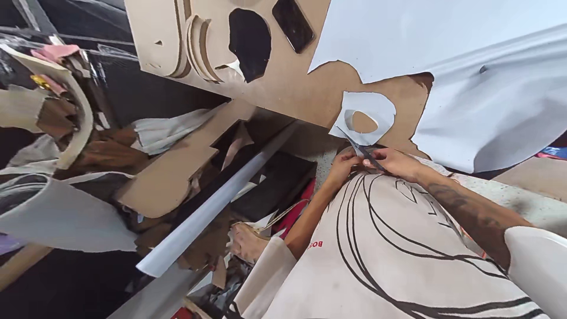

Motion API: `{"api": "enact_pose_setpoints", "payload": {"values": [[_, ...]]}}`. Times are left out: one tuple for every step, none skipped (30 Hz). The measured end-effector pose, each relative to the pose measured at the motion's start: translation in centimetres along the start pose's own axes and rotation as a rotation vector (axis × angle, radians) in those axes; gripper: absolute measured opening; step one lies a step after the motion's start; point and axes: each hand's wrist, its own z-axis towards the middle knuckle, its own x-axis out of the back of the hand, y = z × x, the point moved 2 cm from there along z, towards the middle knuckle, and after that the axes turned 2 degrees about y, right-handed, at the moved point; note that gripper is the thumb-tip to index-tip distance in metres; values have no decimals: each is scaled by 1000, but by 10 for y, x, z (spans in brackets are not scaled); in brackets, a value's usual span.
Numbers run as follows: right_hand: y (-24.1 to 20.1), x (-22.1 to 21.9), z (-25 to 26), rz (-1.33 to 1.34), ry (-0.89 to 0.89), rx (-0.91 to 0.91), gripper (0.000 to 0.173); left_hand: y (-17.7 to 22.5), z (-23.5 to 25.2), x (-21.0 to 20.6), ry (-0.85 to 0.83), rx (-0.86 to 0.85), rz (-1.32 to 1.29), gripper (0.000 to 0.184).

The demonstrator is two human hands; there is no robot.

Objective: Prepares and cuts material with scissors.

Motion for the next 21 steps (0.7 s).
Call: {"api": "enact_pose_setpoints", "payload": {"values": [[4,-3,2,-4,12,13,42,0,-1,1,7,11,-11,23],[6,-4,3,-12,19,21,42,0,-2,1,17,20,-18,23],[9,-6,5,-16,19,29,42,-1,-3,1,24,28,-20,23],[12,-8,7,-18,16,33,44,-2,-3,2,27,34,-15,21],[14,-10,9,-16,14,35,46,-4,-4,3,28,38,-4,19],[14,-12,11,-16,15,40,48,-5,-4,3,28,41,4,18],[14,-15,13,-8,13,44,48,-6,-5,4,36,47,2,18],[13,-16,14,4,9,47,47,-6,-6,5,48,52,-5,18],[11,-18,15,11,9,51,45,-7,-6,7,61,55,-13,18],[12,-19,17,18,8,57,44,-8,-7,9,74,58,-17,17],[12,-21,18,16,7,61,44,-8,-7,11,84,63,-20,16],[13,-23,19,8,6,65,44,-9,-8,13,93,68,-22,16],[13,-24,21,-6,7,66,45,-9,-9,15,102,73,-22,16],[13,-26,23,-26,8,67,48,-10,-10,16,111,75,-22,17],[11,-28,25,-52,6,66,52,-11,-10,17,114,76,-32,18],[7,-29,26,-75,8,65,54,-11,-11,18,112,72,-43,20],[2,-31,27,-90,17,63,54,-9,-13,18,113,67,-50,21],[-2,-33,28,-88,35,62,52,-8,-14,18,115,64,-55,22],[-4,-36,30,-66,49,63,51,-5,-15,19,119,63,-65,24],[-5,-40,31,-40,55,67,51,-2,-17,20,125,62,-75,24],[-4,-43,33,-19,60,77,50,0,-17,21,136,60,-73,23]]}}
